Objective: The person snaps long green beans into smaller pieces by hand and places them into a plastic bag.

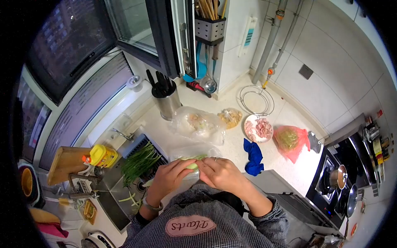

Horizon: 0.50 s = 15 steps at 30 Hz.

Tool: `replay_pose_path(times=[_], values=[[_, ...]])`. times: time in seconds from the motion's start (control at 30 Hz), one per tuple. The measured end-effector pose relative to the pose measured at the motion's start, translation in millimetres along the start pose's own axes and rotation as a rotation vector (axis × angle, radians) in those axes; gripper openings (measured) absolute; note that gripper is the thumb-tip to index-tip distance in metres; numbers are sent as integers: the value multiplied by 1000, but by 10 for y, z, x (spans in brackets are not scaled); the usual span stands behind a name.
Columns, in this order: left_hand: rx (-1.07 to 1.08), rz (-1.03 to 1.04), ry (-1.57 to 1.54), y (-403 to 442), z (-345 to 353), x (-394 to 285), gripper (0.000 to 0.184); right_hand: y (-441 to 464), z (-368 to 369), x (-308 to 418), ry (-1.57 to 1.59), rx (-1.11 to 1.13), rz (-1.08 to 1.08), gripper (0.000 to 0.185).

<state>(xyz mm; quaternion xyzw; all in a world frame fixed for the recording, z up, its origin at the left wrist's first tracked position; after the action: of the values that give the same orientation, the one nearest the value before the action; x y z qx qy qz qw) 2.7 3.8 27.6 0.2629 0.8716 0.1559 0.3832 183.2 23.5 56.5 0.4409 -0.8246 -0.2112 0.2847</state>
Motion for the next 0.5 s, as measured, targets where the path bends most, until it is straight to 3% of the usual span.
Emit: replay_pose_path(times=[0.07, 0.27, 0.33, 0.37, 0.43, 0.47, 0.5], values=[[-75, 130, 233, -5, -4, -19, 37, -6, 54, 22, -23, -5, -7, 29], [9, 145, 292, -30, -4, -39, 29, -72, 181, -14, 46, 5, 172, 20], [-4, 100, 165, -2, -30, -37, 28, -66, 182, -72, 352, -43, 370, 18], [-17, 53, 38, 9, -42, -29, 27, -74, 201, -83, 351, -43, 371, 18], [-33, -5, -78, -42, 26, 82, 26, -130, 304, -171, 712, -80, 545, 17], [-48, -63, -193, -56, 44, 135, 25, -149, 344, -172, 710, -83, 543, 17], [-49, -60, -192, -39, 30, 124, 25, -193, 412, -183, 974, -129, 674, 17]])
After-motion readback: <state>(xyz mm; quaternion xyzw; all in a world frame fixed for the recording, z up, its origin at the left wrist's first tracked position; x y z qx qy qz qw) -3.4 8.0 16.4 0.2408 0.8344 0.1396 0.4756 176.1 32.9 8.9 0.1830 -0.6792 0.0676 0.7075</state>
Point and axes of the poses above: each hand's wrist, its own y-axis towards the middle knuckle, its own z-axis out of the palm, x = y × z, the point moved 3 cm from there along y, towards the middle knuckle, and after that the axes turned 3 degrees about -x, right-handed, at the moved point
